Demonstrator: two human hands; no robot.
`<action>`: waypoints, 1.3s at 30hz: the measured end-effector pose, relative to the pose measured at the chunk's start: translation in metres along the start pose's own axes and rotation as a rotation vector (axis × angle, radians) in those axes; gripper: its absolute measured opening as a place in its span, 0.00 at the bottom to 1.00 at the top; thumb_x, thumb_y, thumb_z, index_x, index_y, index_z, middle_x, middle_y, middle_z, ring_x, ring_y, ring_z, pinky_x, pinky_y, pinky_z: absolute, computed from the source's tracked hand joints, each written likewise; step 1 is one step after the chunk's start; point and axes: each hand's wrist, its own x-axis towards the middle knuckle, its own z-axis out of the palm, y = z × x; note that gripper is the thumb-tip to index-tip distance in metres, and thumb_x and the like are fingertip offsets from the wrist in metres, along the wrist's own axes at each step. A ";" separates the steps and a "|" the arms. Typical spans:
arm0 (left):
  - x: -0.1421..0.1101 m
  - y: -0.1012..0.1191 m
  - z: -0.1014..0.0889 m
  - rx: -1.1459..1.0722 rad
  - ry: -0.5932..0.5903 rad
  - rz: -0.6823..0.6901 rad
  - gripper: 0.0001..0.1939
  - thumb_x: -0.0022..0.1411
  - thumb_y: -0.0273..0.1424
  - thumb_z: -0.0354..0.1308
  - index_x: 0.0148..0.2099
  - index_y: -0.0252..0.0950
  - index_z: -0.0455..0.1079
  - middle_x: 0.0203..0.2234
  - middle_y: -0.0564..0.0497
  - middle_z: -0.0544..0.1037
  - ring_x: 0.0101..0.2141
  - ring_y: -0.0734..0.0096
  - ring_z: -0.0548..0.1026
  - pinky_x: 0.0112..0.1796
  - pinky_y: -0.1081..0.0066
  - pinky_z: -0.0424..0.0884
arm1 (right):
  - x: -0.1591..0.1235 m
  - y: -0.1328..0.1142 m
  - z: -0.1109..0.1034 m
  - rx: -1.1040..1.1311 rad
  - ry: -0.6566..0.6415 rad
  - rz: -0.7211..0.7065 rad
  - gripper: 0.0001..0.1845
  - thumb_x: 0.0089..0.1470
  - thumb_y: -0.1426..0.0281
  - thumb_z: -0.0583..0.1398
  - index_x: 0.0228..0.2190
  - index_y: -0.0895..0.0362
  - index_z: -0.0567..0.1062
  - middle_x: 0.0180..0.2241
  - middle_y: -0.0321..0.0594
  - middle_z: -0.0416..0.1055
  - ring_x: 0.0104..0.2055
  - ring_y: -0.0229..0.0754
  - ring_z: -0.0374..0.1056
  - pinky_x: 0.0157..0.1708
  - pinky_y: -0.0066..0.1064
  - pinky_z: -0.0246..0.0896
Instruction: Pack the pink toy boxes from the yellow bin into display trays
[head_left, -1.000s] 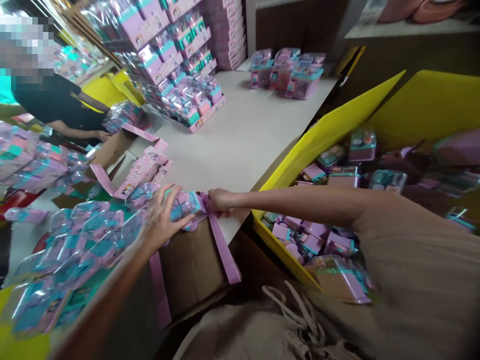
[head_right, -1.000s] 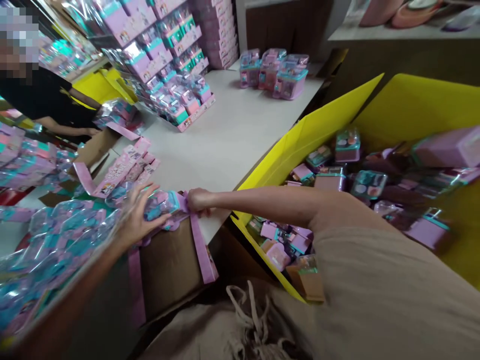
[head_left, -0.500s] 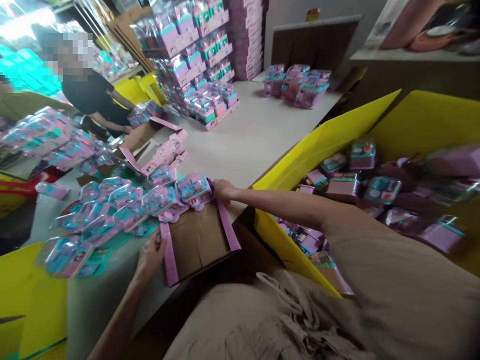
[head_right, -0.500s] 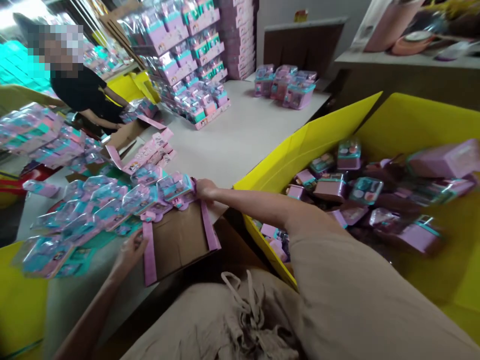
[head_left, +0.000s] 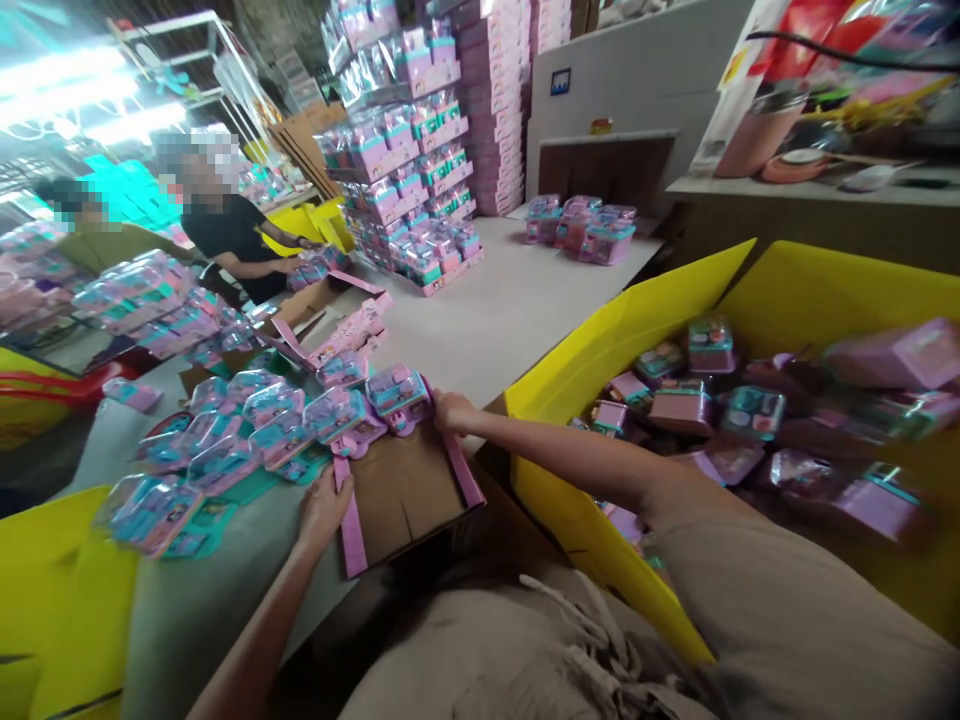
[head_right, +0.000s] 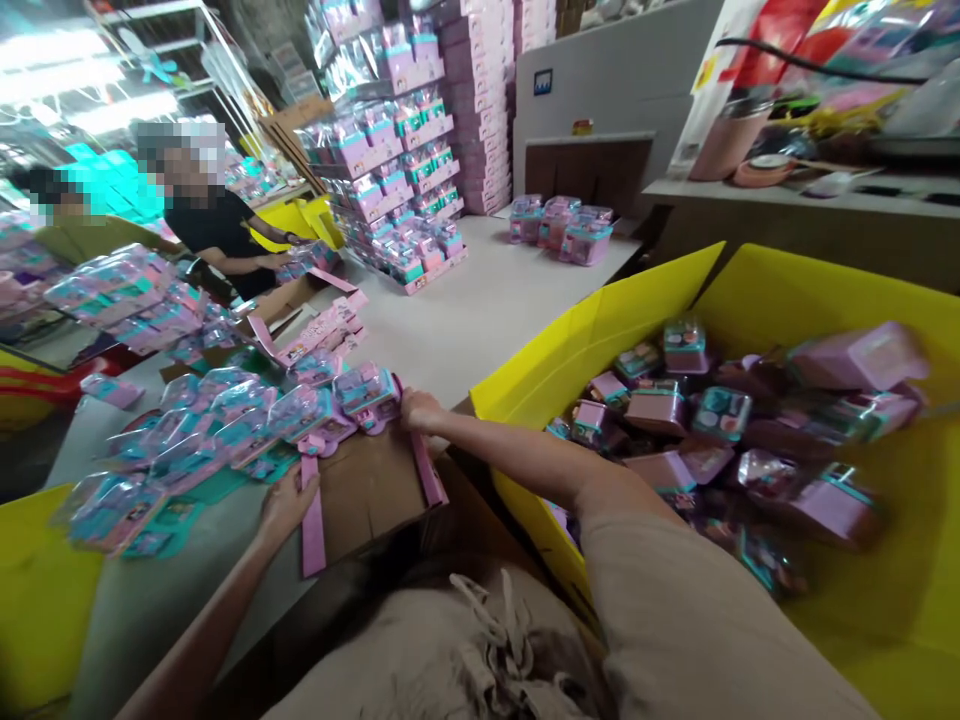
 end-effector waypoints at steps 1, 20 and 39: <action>0.001 -0.001 0.001 -0.037 0.001 -0.018 0.17 0.64 0.36 0.58 0.52 0.35 0.74 0.35 0.43 0.83 0.37 0.56 0.83 0.41 0.63 0.78 | 0.000 0.005 -0.002 0.002 -0.027 -0.018 0.28 0.52 0.77 0.66 0.56 0.69 0.75 0.42 0.58 0.84 0.40 0.54 0.84 0.37 0.31 0.76; 0.121 0.034 -0.057 0.046 -0.023 0.571 0.39 0.59 0.35 0.71 0.71 0.43 0.66 0.60 0.36 0.71 0.60 0.36 0.71 0.61 0.38 0.70 | 0.046 0.001 -0.028 -0.107 0.208 -0.557 0.46 0.60 0.67 0.69 0.73 0.51 0.59 0.58 0.51 0.68 0.51 0.52 0.74 0.53 0.41 0.70; 0.123 0.051 -0.078 0.195 -0.140 0.567 0.42 0.57 0.32 0.74 0.72 0.36 0.67 0.53 0.38 0.71 0.55 0.44 0.70 0.60 0.39 0.66 | 0.048 0.008 -0.032 -0.068 0.171 -0.595 0.46 0.60 0.68 0.67 0.74 0.53 0.59 0.59 0.50 0.66 0.55 0.50 0.71 0.59 0.39 0.65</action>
